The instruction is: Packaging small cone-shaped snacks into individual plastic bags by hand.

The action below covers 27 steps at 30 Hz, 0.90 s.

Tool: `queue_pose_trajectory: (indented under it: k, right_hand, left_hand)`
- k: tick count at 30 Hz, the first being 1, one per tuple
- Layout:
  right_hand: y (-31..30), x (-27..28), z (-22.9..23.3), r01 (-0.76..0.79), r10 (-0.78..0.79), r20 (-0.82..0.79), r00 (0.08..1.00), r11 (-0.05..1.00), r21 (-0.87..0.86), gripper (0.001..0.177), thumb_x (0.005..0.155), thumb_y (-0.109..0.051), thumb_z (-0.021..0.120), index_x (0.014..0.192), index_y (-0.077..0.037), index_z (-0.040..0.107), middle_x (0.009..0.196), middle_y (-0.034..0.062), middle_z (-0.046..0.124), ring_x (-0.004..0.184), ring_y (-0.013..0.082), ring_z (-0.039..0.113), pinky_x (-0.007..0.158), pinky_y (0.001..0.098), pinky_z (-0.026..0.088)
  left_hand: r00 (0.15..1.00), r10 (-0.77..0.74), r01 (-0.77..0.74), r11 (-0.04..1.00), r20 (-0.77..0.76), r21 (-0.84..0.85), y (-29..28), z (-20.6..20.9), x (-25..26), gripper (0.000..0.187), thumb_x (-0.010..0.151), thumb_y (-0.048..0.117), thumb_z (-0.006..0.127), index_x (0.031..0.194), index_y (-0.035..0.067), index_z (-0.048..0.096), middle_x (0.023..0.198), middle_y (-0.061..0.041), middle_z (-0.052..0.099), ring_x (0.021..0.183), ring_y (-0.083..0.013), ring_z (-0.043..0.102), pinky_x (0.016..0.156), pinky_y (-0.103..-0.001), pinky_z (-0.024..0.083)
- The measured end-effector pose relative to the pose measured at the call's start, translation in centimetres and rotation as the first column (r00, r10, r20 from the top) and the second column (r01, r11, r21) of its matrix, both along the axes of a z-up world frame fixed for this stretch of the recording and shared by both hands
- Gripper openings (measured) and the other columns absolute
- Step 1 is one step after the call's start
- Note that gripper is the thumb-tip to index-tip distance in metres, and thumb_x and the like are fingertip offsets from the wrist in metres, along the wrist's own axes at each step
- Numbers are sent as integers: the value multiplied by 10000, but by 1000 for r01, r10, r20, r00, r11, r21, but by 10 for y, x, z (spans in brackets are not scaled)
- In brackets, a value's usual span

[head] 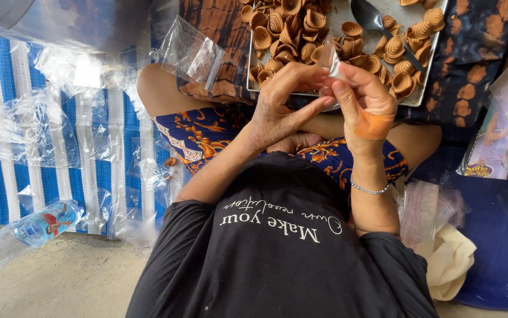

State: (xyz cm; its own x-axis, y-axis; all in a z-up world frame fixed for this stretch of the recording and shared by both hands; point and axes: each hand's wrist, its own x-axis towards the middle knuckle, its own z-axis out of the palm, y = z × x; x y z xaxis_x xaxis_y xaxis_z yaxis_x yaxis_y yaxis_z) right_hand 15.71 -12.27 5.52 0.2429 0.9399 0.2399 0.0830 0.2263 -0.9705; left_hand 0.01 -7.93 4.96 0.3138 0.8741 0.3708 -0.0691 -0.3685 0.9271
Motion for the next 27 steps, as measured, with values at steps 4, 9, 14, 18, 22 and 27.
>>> queue_pose_trajectory:
  k: [4,9,14,18,22,27]
  right_hand:
    - [-5,-5,17,-59,59,125,990,998,-5,271,1087,-3,609,1344,84,594,1037,231,737,951,197,696,875,375,599]
    - [-10,-2,26,-105,100,289,952,994,3,334,1079,63,601,1401,97,522,1053,252,743,978,285,733,872,417,591]
    - [-11,-4,28,-126,123,225,967,992,2,339,1102,36,558,1422,84,457,1053,224,739,939,234,730,890,393,599]
    - [-10,-4,23,-137,139,103,985,990,-29,396,1095,47,587,1459,57,431,1080,241,730,939,229,726,868,358,612]
    - [-12,-4,23,-143,143,52,988,990,-11,460,1080,73,608,1487,59,394,1105,265,710,1000,275,729,882,396,621]
    - [-20,-5,40,-159,172,162,972,983,-88,422,1148,-33,499,1539,-14,343,1210,285,712,1129,318,721,1065,368,587]
  left_hand:
    - [995,95,-95,995,9,-23,6,-3,1,268,894,205,848,1123,148,720,910,-16,711,865,-226,758,816,-355,629]
    - [987,146,-141,987,-73,72,12,-3,-4,142,920,218,811,1041,182,746,817,-11,716,773,-240,739,761,-350,610]
    - [993,113,-110,991,-24,73,15,0,-15,87,957,178,771,1026,140,736,830,-42,710,778,-274,718,746,-362,593]
    - [999,41,-41,999,33,3,6,17,-15,115,963,201,757,1059,145,727,864,-52,713,808,-281,717,780,-364,597]
    - [1000,20,-21,993,16,112,6,20,-12,205,929,232,814,1059,116,708,908,-86,678,818,-318,699,787,-383,578]
    - [989,-104,117,984,-103,135,9,25,-23,190,1007,122,692,1127,-11,631,1050,-118,687,948,-217,714,868,-306,627]
